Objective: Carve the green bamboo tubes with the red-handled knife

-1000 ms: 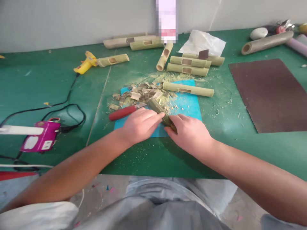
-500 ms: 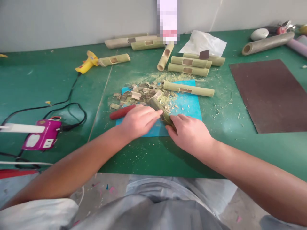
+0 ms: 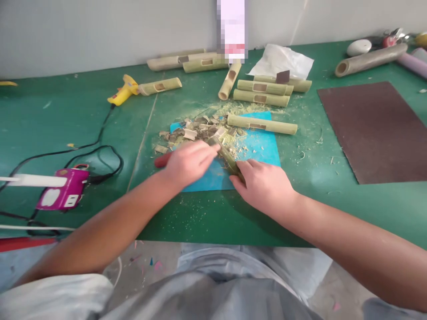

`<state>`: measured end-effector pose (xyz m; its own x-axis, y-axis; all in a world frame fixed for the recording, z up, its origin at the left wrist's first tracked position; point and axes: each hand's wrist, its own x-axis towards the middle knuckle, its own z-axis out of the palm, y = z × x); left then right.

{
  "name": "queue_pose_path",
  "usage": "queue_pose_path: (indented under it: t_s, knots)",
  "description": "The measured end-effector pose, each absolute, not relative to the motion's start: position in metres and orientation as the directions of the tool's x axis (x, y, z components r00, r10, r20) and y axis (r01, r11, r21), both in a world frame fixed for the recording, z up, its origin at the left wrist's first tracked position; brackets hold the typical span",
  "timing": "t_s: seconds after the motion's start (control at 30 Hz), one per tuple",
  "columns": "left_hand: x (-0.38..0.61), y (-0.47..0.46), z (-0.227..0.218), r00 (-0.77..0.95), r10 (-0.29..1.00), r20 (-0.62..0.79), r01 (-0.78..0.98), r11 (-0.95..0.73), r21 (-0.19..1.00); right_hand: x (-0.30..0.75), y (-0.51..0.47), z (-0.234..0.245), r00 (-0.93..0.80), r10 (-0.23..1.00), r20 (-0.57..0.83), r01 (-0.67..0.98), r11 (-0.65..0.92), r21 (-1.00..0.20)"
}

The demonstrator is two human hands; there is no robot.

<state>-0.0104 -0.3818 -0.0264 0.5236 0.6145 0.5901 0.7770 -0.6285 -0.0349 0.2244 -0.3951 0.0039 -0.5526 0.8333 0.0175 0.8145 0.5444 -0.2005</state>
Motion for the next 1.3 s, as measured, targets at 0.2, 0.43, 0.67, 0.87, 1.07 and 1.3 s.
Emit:
queue_pose_path:
  t_s: [0.2,0.43,0.67,0.87,1.07,1.3]
  knots:
    - [-0.007,-0.3822,-0.0268,0.601,0.581,0.549,0.728,-0.681,-0.076,0.2243,-0.3953,0.0026,-0.563,0.826,0.009,0.812,0.555,-0.18]
    - [-0.0074,-0.3812,-0.0226,0.588,0.599,0.544,0.742,-0.667,-0.068,0.2236,-0.397,0.004,-0.558,0.83,-0.005,0.82,0.551,-0.154]
    - [-0.0137,-0.3746,-0.0257,0.557,0.624,0.548,0.767,-0.64,-0.049,0.223,-0.3961,0.0055,-0.566,0.825,0.002,0.814,0.558,-0.162]
    - [-0.0145,-0.3764,-0.0253,0.529,0.654,0.541,0.773,-0.634,0.011,0.225,-0.397,0.0033,-0.565,0.825,0.001,0.812,0.557,-0.171]
    - [-0.0109,-0.379,-0.0235,0.523,0.604,0.601,0.763,-0.646,-0.014,0.2247,-0.3963,0.0027,-0.57,0.822,0.0,0.811,0.562,-0.162]
    - [-0.0085,-0.3799,-0.0257,0.52,0.582,0.625,0.766,-0.641,-0.041,0.2237,-0.3958,0.0048,-0.576,0.817,0.01,0.806,0.57,-0.161]
